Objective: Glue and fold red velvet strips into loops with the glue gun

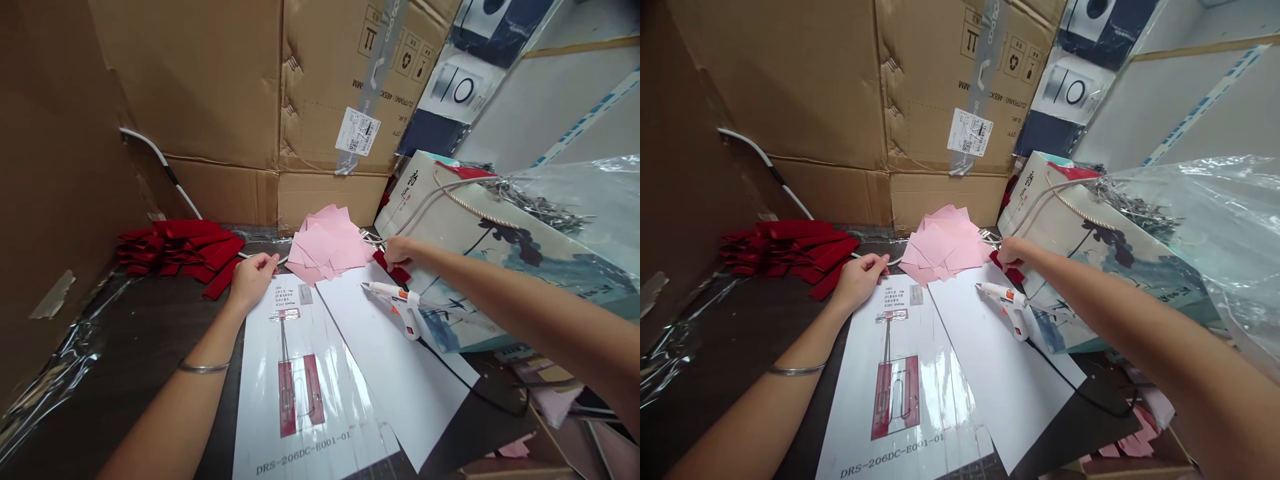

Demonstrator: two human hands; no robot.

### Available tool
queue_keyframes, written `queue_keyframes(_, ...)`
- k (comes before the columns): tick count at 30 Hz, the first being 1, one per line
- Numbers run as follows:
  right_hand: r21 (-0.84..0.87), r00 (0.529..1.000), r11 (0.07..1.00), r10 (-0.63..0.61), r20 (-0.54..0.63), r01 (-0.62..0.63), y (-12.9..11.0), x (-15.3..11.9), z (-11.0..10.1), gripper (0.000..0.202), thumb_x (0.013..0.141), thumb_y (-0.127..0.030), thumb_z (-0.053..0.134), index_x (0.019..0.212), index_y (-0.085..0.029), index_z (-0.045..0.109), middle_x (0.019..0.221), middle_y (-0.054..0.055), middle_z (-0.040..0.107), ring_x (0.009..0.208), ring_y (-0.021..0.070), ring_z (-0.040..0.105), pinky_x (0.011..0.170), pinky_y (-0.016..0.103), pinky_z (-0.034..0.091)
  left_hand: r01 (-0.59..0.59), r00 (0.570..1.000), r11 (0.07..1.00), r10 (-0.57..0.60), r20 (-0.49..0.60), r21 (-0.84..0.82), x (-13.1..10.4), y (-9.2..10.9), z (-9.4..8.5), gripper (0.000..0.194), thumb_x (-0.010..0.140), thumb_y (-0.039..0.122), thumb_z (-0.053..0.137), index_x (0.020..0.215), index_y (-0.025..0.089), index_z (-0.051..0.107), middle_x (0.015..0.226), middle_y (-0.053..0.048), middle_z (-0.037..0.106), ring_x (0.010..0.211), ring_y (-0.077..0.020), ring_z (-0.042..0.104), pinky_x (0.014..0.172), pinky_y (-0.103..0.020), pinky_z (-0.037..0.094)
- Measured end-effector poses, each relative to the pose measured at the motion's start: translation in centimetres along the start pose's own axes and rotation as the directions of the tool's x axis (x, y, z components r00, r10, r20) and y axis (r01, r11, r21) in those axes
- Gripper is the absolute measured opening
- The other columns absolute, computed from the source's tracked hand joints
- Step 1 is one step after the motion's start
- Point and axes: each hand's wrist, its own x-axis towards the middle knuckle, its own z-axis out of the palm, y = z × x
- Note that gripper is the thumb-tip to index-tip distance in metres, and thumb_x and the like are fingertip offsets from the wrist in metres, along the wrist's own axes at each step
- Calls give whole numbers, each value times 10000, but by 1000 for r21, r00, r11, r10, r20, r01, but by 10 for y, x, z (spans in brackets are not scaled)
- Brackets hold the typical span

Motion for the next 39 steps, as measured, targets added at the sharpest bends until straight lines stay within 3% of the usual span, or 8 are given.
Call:
queue_keyframes(5,40,972,976,-215,90,213,-14,-25,-31,195,860,-244,664,1014,-129,632,955,51,655,811,167,633,710,319,530,-35,998,991,42,50,-128,-5,17,7,340,821,489,601,866,159,669,733,-37,681,516,-130,519,515,-243,377)
queue_keyframes(8,155,878,882,-465,117,446,-35,-42,-35,138,727,-127,716,834,-153,633,747,-9,639,683,133,601,633,248,464,-61,983,975,96,158,-215,-10,38,13,388,814,501,621,969,152,683,816,-57,698,548,-129,549,524,-241,418)
queue_keyframes(11,253,767,767,-630,122,589,-57,-52,-30,170,682,-104,703,817,-166,621,739,-18,645,669,124,585,617,240,440,-93,959,955,161,232,-281,-16,59,17,438,776,502,680,1064,172,664,911,-54,690,679,-142,611,607,-237,474)
queue_keyframes(14,328,695,684,-711,102,652,-73,-56,-21,212,658,-111,710,835,-164,606,730,-15,632,607,108,543,543,230,405,-113,946,936,204,251,-335,-21,73,21,442,753,478,726,1071,183,641,914,-42,679,726,-143,628,615,-222,484)
queue_keyframes(19,447,649,592,-760,32,671,-84,-58,-10,162,732,-208,689,847,-170,582,722,-3,598,539,84,485,476,216,371,1,928,886,172,331,-464,-23,79,23,383,783,398,718,1049,177,553,952,-60,693,757,-158,661,619,-237,515)
queue_keyframes(23,513,653,559,-757,-5,652,-86,-60,-9,193,775,-316,689,818,-168,573,722,12,583,558,91,491,477,217,371,114,938,854,75,337,-508,-23,79,21,324,778,319,697,981,185,484,788,-19,702,628,-132,641,536,-207,469)
queue_keyframes(28,522,710,567,-696,-109,637,-78,-53,-18,131,789,-288,648,802,-185,567,777,1,561,570,80,452,475,212,332,115,953,864,43,300,-490,-17,74,15,243,735,251,693,945,159,611,742,-3,689,558,-92,577,480,-183,387)
queue_keyframes(39,420,801,725,-599,-5,546,-63,-47,-27,107,692,-229,738,703,-163,655,576,-17,497,493,82,369,447,237,254,223,968,843,-134,211,-489,-7,47,16,364,643,366,795,885,119,684,541,5,614,423,-87,491,397,-201,304)
